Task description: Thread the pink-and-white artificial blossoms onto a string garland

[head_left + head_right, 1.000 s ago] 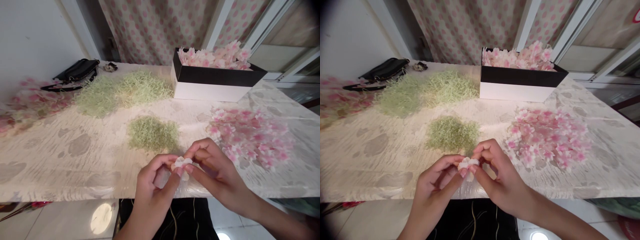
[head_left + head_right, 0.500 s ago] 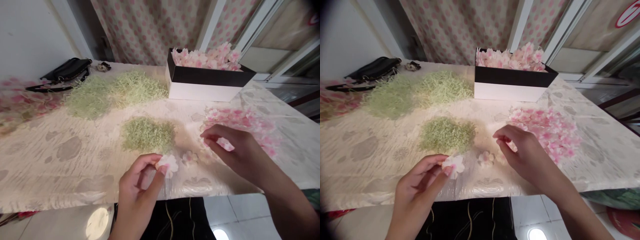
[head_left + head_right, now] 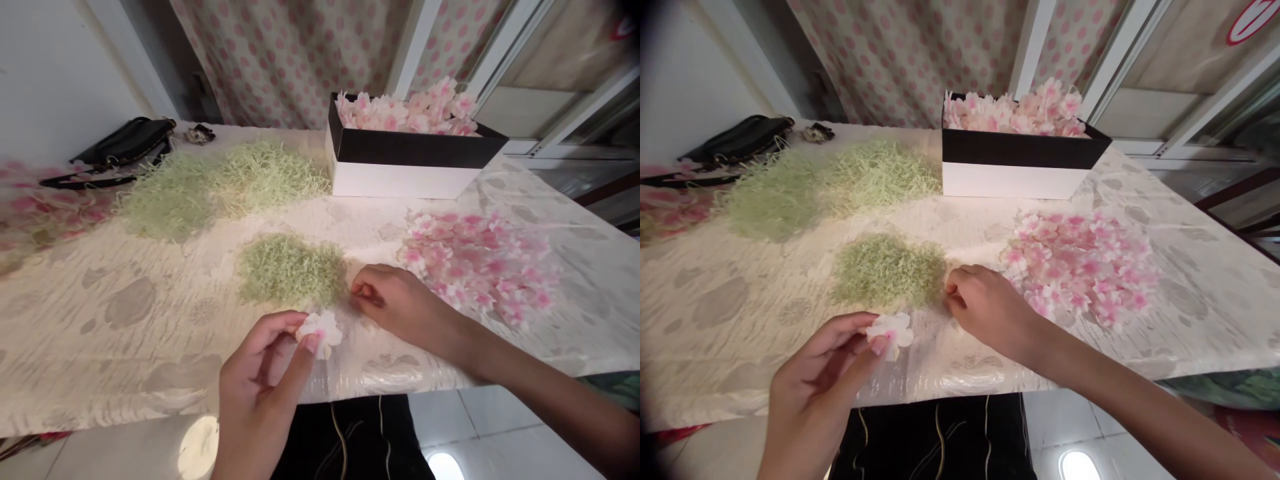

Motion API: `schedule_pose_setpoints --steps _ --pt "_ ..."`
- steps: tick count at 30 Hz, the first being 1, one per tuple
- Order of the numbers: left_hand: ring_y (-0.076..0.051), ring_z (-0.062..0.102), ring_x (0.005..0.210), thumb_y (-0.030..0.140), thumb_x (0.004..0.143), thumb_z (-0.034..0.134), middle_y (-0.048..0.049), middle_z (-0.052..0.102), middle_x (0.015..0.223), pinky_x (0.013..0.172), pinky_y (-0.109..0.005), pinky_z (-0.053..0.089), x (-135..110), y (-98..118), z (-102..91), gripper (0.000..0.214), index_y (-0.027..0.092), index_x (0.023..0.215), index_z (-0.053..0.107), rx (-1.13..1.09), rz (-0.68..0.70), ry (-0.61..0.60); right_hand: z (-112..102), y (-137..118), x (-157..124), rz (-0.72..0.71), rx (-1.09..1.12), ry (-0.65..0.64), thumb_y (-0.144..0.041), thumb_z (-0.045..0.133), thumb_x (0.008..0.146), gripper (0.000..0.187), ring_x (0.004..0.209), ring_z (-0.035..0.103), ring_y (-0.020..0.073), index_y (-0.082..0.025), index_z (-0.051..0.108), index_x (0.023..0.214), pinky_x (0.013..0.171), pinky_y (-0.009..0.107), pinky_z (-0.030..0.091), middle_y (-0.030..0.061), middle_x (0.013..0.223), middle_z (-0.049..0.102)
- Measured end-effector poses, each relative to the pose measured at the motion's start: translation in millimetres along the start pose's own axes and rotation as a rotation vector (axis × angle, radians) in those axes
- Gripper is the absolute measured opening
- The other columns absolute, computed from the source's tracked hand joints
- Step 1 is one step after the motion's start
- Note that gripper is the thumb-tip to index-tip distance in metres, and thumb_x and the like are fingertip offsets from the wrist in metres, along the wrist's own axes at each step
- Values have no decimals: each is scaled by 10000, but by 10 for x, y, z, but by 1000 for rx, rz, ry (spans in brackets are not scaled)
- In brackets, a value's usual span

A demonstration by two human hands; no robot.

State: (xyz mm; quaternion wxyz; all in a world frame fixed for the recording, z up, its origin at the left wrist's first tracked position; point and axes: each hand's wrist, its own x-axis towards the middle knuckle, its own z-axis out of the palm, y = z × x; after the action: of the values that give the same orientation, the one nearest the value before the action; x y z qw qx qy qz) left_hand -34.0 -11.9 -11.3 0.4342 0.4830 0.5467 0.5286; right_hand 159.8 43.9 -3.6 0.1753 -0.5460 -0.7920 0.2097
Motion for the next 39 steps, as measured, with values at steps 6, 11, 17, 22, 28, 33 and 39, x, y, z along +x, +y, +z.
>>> schedule_pose_setpoints --steps 6,11,17,22,28,33,39 --pt "-77 664 668 184 748 754 63 695 738 635 -85 521 -7 11 1 139 275 843 709 4 -7 -5 -86 -53 -11 -53 12 -25 -24 466 801 207 635 493 155 -204 474 698 576 296 370 -3 679 523" --pt "-83 651 656 187 752 750 59 682 719 625 -97 522 -10 27 1 131 269 845 710 8 -16 -13 -141 -20 -47 19 484 -60 -40 525 769 189 671 552 133 -209 481 696 623 275 438 -17 731 574" --pt "-87 675 678 190 760 744 66 685 716 648 -100 535 -7 50 8 122 274 837 702 -18 -16 -16 -205 -61 -95 146 872 -105 -147 606 824 60 715 613 131 -195 635 847 657 271 498 9 796 650" --pt "-81 676 694 158 767 729 64 696 746 657 -92 531 -13 59 9 133 271 832 701 -26 -9 -36 -202 -92 -173 199 1018 -110 -175 580 883 119 695 590 118 -195 647 787 679 255 481 -4 732 628" --pt "-91 674 703 163 761 736 54 704 771 665 -109 540 -18 54 26 135 267 841 705 -28 -18 -25 -140 -60 -221 230 1177 -118 -182 545 898 129 685 558 122 -195 641 812 668 257 456 -3 714 590" --pt "-76 672 700 142 766 728 66 698 760 665 -86 529 -29 61 41 153 276 836 704 -51 -17 -33 -141 -56 -264 180 1082 -89 -163 568 904 90 702 557 106 -208 614 840 682 238 449 -21 726 605" --pt "-82 665 682 143 756 731 60 695 742 647 -93 534 -39 44 33 153 271 836 707 -28 22 -31 -105 -63 -306 207 1149 -11 -197 671 851 76 661 638 108 -240 661 912 681 254 525 -13 758 733"
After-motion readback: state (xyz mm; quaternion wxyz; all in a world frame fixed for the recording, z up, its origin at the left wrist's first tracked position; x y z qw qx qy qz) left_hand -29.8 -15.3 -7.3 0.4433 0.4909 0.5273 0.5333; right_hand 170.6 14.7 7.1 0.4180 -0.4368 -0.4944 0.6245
